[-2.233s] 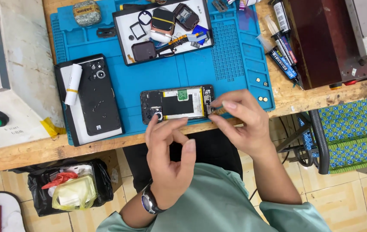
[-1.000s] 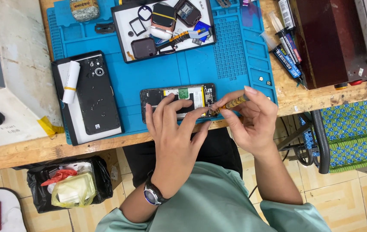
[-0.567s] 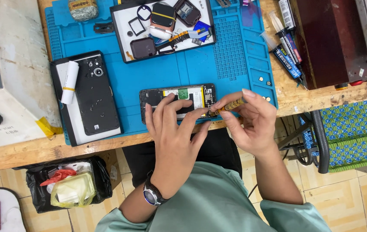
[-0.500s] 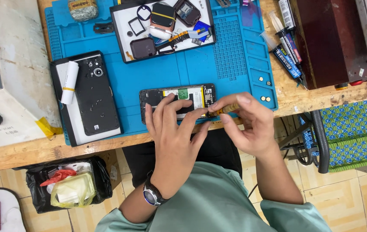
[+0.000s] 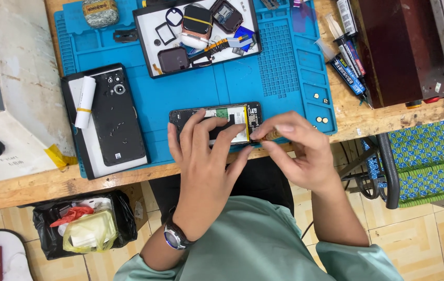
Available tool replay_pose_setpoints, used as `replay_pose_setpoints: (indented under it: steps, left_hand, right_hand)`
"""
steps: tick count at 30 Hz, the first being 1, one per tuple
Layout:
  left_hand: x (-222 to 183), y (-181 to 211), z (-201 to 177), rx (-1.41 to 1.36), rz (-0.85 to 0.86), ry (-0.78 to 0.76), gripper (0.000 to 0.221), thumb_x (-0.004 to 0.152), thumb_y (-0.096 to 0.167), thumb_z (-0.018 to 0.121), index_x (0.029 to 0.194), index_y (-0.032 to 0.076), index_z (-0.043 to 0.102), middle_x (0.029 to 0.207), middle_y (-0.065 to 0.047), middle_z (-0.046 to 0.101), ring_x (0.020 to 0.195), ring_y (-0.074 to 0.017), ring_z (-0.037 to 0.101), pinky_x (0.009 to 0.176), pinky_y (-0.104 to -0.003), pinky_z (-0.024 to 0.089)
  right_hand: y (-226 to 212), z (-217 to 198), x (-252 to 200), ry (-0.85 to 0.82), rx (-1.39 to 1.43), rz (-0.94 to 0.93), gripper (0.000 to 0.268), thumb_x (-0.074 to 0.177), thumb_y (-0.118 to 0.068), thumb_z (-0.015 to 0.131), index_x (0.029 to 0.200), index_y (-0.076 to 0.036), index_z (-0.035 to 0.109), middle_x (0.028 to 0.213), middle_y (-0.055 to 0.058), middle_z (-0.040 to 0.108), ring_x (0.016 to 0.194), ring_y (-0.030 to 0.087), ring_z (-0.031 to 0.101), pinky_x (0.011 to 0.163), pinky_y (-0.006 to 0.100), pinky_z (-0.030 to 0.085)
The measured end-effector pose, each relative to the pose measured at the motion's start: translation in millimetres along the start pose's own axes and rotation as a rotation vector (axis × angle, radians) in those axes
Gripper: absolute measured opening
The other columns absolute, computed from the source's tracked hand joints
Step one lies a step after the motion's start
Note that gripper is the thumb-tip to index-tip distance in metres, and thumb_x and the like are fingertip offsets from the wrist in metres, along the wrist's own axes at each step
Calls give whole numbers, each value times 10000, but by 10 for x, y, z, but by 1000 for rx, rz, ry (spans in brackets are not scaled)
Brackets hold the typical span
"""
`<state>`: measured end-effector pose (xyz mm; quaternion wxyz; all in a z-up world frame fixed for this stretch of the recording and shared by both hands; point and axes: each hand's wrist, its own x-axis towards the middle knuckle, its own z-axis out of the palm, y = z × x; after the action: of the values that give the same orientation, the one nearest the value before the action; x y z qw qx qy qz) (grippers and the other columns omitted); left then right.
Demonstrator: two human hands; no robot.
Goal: Disassembling a smartphone using a screwdriver and prying tools on a repair bench.
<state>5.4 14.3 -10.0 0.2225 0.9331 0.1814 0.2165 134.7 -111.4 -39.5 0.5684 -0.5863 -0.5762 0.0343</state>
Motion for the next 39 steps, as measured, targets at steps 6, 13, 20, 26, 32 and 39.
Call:
replay_pose_setpoints:
  steps: [6,13,20,26,32,39]
  left_hand:
    - [239,-175,-155,-20,176,-77,118,883,169,655,966,168,572,1056,-39,514,1180,-305,465,1057,-586,180]
    - [540,-264,-131,71,590,-251,95,899,134,635,829,123,571,865,-32,535,1050,-249,513,1052,-527,304]
    - [567,-195,-47,203,673,-336,46,859,103,608,836,142,604,891,-34,541,935,-208,522,1038,-475,347]
    - [562,-137,-80,261,673,-341,55,882,83,587,834,108,583,866,-51,516,911,-215,528,1050,-471,360]
    - [546,-110,-85,296,677,-310,63,855,37,596,845,98,584,902,-65,517,911,-211,536,1039,-463,387]
    - [517,-97,-84,312,687,-323,107,840,7,581,884,104,591,889,-41,501,924,-202,530,1039,-437,384]
  right_hand:
    - [28,-17,-42,-37,-5,-4,578,932,52,592,1340,-223,289,1053,213,531,963,288,601,887,369,540]
    - [16,28,-62,206,228,74,572,938,105,458,1377,-173,219,956,301,501,833,368,614,792,477,614]
    - [15,-19,-101,193,222,167,547,950,85,473,1367,-163,219,977,284,533,850,358,642,779,412,599]
    - [11,-34,-88,157,208,178,543,956,63,491,1369,-157,215,975,295,561,851,333,660,666,305,561]
    - [22,-34,-104,141,247,182,547,950,74,494,1361,-163,222,1003,295,546,881,335,653,696,301,566]
    - [105,-70,-131,89,84,32,638,918,87,598,1380,-244,310,1052,223,498,935,285,612,845,329,581]
